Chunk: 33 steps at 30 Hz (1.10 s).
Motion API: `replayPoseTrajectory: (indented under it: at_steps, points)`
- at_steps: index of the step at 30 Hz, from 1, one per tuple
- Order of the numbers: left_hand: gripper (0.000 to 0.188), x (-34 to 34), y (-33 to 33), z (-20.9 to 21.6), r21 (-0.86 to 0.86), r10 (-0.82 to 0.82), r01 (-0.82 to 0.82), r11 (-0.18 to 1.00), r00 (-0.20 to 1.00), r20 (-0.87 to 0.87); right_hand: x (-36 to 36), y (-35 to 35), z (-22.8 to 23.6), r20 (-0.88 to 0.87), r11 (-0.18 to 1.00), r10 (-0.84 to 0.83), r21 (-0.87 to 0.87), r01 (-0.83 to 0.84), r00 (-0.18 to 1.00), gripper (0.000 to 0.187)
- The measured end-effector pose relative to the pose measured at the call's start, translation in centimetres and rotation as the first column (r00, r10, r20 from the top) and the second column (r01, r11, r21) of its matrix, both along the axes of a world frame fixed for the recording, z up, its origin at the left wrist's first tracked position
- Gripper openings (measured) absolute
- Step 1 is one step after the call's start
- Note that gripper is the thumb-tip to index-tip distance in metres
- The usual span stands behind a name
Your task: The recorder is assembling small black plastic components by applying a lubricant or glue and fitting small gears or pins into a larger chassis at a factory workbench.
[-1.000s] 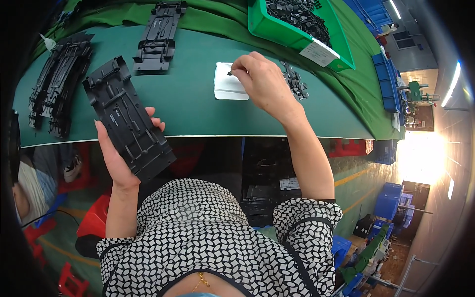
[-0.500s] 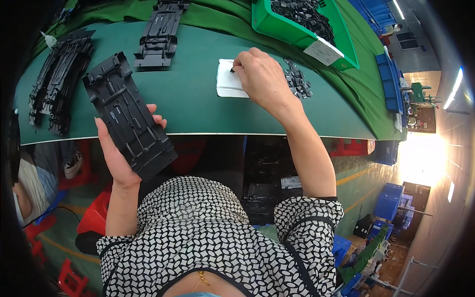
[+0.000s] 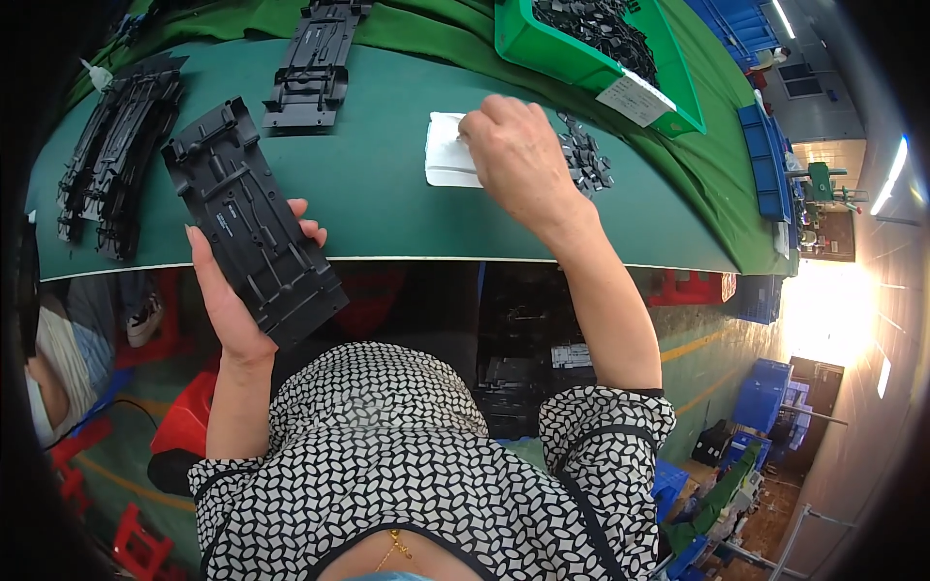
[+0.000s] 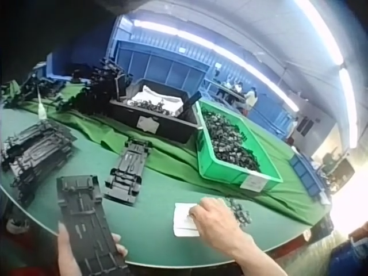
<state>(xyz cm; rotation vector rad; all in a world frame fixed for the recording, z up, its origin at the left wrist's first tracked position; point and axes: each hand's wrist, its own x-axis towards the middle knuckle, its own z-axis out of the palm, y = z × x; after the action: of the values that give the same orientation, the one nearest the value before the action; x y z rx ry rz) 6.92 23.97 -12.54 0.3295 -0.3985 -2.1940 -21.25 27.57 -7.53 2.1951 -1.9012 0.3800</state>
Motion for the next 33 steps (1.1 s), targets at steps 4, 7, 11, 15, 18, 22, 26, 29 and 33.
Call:
replayPoseTrajectory:
  at_steps: [4, 7, 11, 15, 18, 22, 26, 29, 33]
  points:
    - [0.078, 0.0, 0.0, 0.1, 0.000, 0.004, -0.004, 1.000, 0.999, 0.033, 0.0, -0.1, 0.2, -0.015, 0.998, 0.029, 0.054, -0.028, 0.999, 0.007]
    - [0.077, 0.0, 0.0, 0.2, -0.009, 0.008, -0.008, 1.000, 1.000, 0.027, 0.2, -0.1, 0.2, -0.017, 0.999, 0.040, 0.035, -0.039, 0.999, 0.008]
    - [0.077, 0.0, 0.0, 0.2, -0.012, 0.014, -0.013, 1.000, 0.999, 0.031, 0.0, -0.1, 0.5, -0.024, 0.996, 0.067, 0.053, -0.066, 0.997, 0.009]
    - [0.077, 0.0, 0.0, 0.2, 0.005, 0.009, -0.010, 1.000, 0.999, 0.033, 0.0, 0.0, 0.3, 0.047, 0.999, 0.006, 0.033, -0.008, 0.999, 0.009]
    - [0.077, 0.0, 0.0, 0.3, 0.009, 0.005, -0.005, 1.000, 1.000, 0.020, 0.0, 0.0, -0.1, 0.098, 0.996, -0.053, 0.082, 0.045, 0.994, 0.011]
    - [0.077, 0.0, 0.0, 0.3, 0.005, -0.002, 0.002, 1.000, 1.000, 0.007, -0.3, 0.5, 1.2, 0.814, 0.947, -0.320, 0.275, 0.165, 0.484, 0.016]
    - [0.077, -0.1, 0.0, 0.4, 0.018, 0.005, -0.006, 1.000, 1.000, 0.013, 0.1, 1.3, 2.2, 0.932, 0.940, -0.332, 0.340, 0.031, -0.146, 0.013]
    - [0.077, 0.0, 0.1, 0.5, 0.014, 0.009, -0.009, 1.000, 1.000, 0.029, 0.5, 2.1, 2.4, 0.883, 0.934, -0.344, 0.356, -0.023, -0.319, 0.010]
    - [0.078, 0.0, 0.0, 0.4, -0.007, 0.011, -0.011, 1.000, 1.000, 0.026, 0.7, 3.0, 1.6, 0.796, 0.933, -0.356, 0.277, -0.228, -0.490, 0.012]
